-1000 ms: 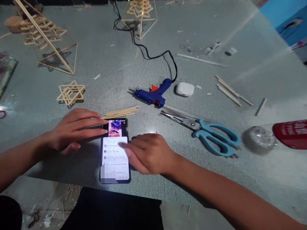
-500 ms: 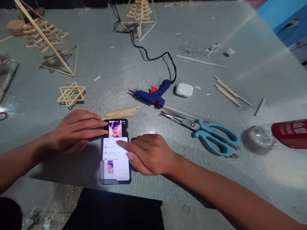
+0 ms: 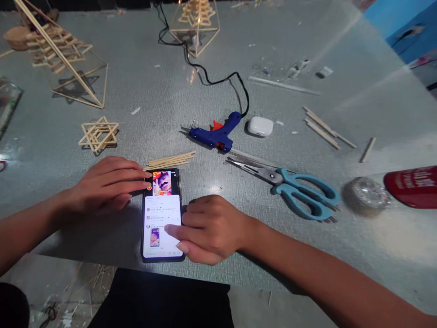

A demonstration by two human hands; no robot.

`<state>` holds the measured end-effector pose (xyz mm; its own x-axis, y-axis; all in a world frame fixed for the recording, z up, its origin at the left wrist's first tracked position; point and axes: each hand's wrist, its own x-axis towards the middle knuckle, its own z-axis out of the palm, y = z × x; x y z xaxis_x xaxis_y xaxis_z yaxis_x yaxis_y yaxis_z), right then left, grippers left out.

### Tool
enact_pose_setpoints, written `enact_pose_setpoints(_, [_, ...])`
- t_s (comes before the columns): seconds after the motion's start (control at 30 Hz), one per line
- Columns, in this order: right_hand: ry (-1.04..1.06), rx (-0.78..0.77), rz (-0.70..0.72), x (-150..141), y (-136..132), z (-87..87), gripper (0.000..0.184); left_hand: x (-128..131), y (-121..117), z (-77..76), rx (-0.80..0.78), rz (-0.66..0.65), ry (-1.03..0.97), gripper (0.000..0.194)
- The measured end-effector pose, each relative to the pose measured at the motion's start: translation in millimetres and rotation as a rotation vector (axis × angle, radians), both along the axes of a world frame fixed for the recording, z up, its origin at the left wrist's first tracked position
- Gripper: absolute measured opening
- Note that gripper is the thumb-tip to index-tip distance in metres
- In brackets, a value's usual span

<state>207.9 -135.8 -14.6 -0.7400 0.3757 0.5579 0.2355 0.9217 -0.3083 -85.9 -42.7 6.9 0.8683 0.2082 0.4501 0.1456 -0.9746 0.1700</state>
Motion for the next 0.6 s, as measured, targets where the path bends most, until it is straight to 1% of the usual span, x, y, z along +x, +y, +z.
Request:
enact_pose_setpoints(0.27, [-0.007,-0.015,0.008,0.9,-0.2,0.4,0.039,-0.3,1.0,-2.7,-0.018,-0.007,0.002,0.033])
enact_pose_setpoints(0.47, [-0.013,-0.015,0.003,0.2,0.0,1.0,0.043,-0.2,0.6,-2.3,-0.029,-0.015,-0.002,0.033])
enact_pose_setpoints(0.6, [-0.021,-0.023,0.003,0.2,-0.3,0.3,0.042,0.0,1.4,-0.4,-0.014,-0.027,0.011,0.035])
